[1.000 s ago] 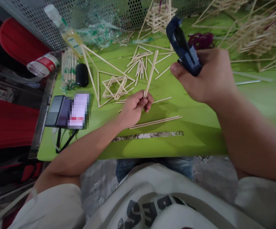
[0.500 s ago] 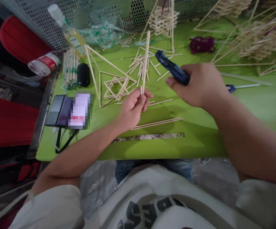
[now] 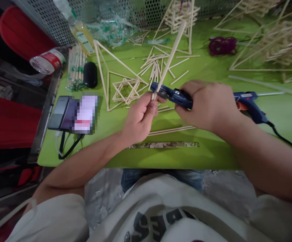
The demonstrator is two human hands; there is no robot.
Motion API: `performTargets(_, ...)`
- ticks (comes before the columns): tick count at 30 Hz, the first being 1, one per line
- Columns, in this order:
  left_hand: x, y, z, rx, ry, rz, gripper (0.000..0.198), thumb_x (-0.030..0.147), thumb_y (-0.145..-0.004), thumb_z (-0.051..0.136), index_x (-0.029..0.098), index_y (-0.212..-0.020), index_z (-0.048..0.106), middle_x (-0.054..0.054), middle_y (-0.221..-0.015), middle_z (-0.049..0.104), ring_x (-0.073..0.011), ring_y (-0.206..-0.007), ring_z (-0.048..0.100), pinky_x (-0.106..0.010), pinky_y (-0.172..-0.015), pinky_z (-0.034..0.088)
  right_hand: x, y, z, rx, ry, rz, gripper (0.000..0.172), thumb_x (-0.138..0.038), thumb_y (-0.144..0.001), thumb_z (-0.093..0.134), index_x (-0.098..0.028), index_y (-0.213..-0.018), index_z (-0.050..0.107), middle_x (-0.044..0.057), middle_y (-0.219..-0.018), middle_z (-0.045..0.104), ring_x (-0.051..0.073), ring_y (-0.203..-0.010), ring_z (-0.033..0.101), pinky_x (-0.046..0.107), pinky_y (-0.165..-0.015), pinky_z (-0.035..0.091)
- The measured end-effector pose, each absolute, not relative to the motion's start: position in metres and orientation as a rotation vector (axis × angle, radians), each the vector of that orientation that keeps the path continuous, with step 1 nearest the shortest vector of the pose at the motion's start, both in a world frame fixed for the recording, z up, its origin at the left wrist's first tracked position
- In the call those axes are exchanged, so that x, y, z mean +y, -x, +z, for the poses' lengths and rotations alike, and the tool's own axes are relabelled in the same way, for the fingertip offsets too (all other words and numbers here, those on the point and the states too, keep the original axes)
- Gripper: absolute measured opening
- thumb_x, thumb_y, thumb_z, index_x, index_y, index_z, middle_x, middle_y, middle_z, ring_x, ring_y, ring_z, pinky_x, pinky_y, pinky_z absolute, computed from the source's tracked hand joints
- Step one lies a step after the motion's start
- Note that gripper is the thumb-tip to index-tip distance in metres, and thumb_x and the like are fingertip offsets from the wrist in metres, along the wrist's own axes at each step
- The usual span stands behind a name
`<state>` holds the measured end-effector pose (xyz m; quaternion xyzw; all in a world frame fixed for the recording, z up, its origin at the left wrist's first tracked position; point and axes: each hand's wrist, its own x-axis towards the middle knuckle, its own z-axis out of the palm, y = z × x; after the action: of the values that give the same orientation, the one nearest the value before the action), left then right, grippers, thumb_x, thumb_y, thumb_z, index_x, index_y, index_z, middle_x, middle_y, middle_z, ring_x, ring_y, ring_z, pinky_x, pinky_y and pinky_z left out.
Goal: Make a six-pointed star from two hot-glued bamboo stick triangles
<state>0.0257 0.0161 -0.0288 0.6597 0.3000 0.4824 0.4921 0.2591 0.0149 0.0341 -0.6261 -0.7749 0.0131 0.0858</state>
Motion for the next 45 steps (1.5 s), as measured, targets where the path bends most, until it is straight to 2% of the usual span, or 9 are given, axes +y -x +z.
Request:
performTargets(7, 0.018, -0.02, -0.033, 0.779, -1.799, 1.206, 0.039, 0.059, -0.125, 0.057, 0.027, -0.117, 0.079, -0.001, -0.078, 0.057, -0.0175, -0.066, 0.052, -0.035, -0.062, 0.045, 0.002, -0.254, 0.04, -2.339, 1.853, -0.082, 0.037, -0.047, -0.09, 0.068, -0.021, -0.114, 0.078, 0.018, -0.116, 0.085, 0.039, -0.099, 0.079, 0.041, -0.068, 0.025)
performTargets(13, 0.015, -0.018, -0.029, 0.868, -1.887, 1.246, 0.04, 0.057, -0.125, 0.057, 0.026, -0.105, 0.073, -0.002, -0.08, 0.061, -0.0188, -0.07, 0.055, -0.038, -0.067, 0.044, -0.001, -0.254, 0.043, -2.3, 1.859, 0.049, 0.034, -0.051, -0.095, 0.07, -0.028, -0.119, 0.08, 0.017, -0.12, 0.084, 0.043, -0.107, 0.076, 0.044, -0.072, 0.039)
performTargets(18, 0.013, -0.019, -0.018, 0.899, -1.893, 1.229, 0.042, 0.058, -0.126, 0.056, 0.026, -0.102, 0.071, -0.001, -0.081, 0.06, -0.0177, -0.068, 0.052, -0.037, -0.067, 0.04, 0.002, -0.253, 0.04, -2.308, 1.884, 0.045, 0.031, -0.05, -0.093, 0.073, -0.026, -0.113, 0.079, 0.017, -0.11, 0.084, 0.042, -0.098, 0.077, 0.044, -0.071, 0.039)
performTargets(23, 0.015, -0.016, -0.008, 0.885, -1.855, 1.159, 0.047, 0.062, -0.123, 0.059, 0.025, -0.096, 0.071, -0.001, -0.075, 0.056, -0.0174, -0.063, 0.048, -0.035, -0.061, 0.036, 0.003, -0.251, 0.037, -2.342, 1.873, -0.007, 0.032, -0.049, -0.094, 0.072, -0.026, -0.115, 0.081, 0.017, -0.11, 0.084, 0.042, -0.095, 0.078, 0.044, -0.069, 0.039)
performTargets(29, 0.013, -0.016, -0.006, 0.871, -1.758, 1.136, 0.048, 0.063, -0.121, 0.063, 0.025, -0.093, 0.071, -0.002, -0.077, 0.06, -0.0186, -0.066, 0.054, -0.035, -0.061, 0.042, 0.002, -0.249, 0.037, -2.344, 1.886, 0.035, 0.031, -0.047, -0.095, 0.07, -0.026, -0.116, 0.082, 0.017, -0.11, 0.084, 0.041, -0.095, 0.078, 0.044, -0.071, 0.039)
performTargets(36, 0.014, -0.017, -0.005, 0.893, -1.719, 1.105, 0.051, 0.066, -0.12, 0.064, 0.024, -0.091, 0.069, -0.003, -0.077, 0.06, -0.0175, -0.064, 0.051, -0.034, -0.059, 0.04, 0.006, -0.247, 0.032, -2.324, 1.926, -0.019, 0.034, -0.052, -0.09, 0.069, -0.023, -0.105, 0.08, 0.015, -0.103, 0.085, 0.034, -0.084, 0.074, 0.041, -0.067, 0.03)
performTargets(40, 0.015, -0.016, -0.009, 0.884, -1.686, 1.098, 0.046, 0.06, -0.121, 0.063, 0.024, -0.093, 0.07, -0.001, -0.073, 0.055, -0.0159, -0.059, 0.045, -0.033, -0.056, 0.036, 0.008, -0.247, 0.028, -2.281, 1.907, 0.113, 0.034, -0.056, -0.093, 0.067, -0.028, -0.106, 0.081, 0.014, -0.102, 0.084, 0.035, -0.086, 0.074, 0.042, -0.069, 0.037)
performTargets(45, 0.015, -0.015, -0.011, 0.897, -1.686, 1.09, 0.046, 0.058, -0.122, 0.063, 0.024, -0.091, 0.069, 0.0, -0.07, 0.051, -0.0153, -0.057, 0.042, -0.033, -0.053, 0.031, 0.009, -0.246, 0.028, -2.301, 1.905, 0.08, 0.037, -0.057, -0.094, 0.067, -0.027, -0.106, 0.085, 0.015, -0.099, 0.084, 0.036, -0.084, 0.074, 0.042, -0.068, 0.039)
